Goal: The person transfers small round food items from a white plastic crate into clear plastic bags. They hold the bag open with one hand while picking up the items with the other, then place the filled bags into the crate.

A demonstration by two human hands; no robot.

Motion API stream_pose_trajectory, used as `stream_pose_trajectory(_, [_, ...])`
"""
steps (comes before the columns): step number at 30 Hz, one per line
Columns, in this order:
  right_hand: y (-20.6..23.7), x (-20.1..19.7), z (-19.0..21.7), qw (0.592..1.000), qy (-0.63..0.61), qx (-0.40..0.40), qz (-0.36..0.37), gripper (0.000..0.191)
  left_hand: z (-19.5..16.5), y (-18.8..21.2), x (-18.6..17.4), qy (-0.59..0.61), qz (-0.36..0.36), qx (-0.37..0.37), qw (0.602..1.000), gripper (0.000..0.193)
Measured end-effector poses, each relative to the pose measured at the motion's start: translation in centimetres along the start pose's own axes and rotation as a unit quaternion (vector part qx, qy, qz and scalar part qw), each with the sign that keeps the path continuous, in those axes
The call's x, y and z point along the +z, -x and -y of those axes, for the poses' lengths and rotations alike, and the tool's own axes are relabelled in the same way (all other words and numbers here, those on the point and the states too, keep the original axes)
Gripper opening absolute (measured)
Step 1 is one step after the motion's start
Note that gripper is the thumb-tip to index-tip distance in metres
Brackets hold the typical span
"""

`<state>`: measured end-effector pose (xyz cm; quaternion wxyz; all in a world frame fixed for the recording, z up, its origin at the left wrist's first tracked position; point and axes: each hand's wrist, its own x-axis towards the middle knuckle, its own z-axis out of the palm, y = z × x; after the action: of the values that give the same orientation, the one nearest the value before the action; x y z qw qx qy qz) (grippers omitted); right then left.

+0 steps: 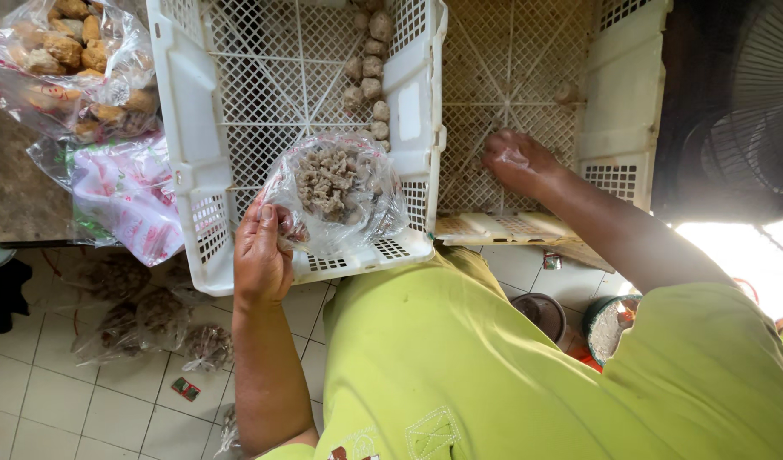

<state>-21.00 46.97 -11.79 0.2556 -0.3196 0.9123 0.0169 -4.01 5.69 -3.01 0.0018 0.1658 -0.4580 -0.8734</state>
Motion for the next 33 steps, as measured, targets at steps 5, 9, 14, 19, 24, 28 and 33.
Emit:
stream_pose_trajectory(5, [-1.9, 1.1, 0.4, 0.994, -0.07, -0.08, -0.002, 0.031, -0.1, 0.0, 0.4, -0.017, -0.008, 0.006, 1.0, 0.043])
stream_pose_trajectory(9, [-2.1, 0.9, 0.7, 0.996, -0.006, -0.061, 0.063, 0.027, -0.3, 0.0, 0.8, -0.024, -0.017, 0.01, 1.0, 0.044])
stream_pose_trajectory(14, [-2.2, -1.5, -3.0, 0.957, -0.266, 0.067, -0.09, 0.014, -0.4, 0.1, 0.9, -0.023, -0.004, 0.02, 1.0, 0.043])
stream_pose_trajectory(19, [-2.2, -3.4, -5.4, 0.968, -0.206, 0.021, -0.139, 0.028, -0.3, 0.0, 0.9, -0.021, -0.02, 0.009, 1.0, 0.041])
stream_pose_trajectory(24, [-2.1, -4.0, -2.3, 0.976, -0.196, 0.013, -0.098, 0.043, -0.5, -0.1, 1.2, -0.025, -0.019, 0.011, 0.999, 0.042])
stream_pose_trajectory(28, [-2.4, -4.5, -1.4, 0.98, -0.163, -0.044, -0.103, 0.034, -0.6, -0.1, 1.4, -0.032, -0.027, 0.013, 0.999, 0.041])
stream_pose_trajectory(33, [-2.9, -3.1, -2.6, 0.991, -0.122, -0.015, -0.047, 0.03, -0.3, 0.0, 1.0, -0.026, -0.008, 0.021, 0.999, 0.038])
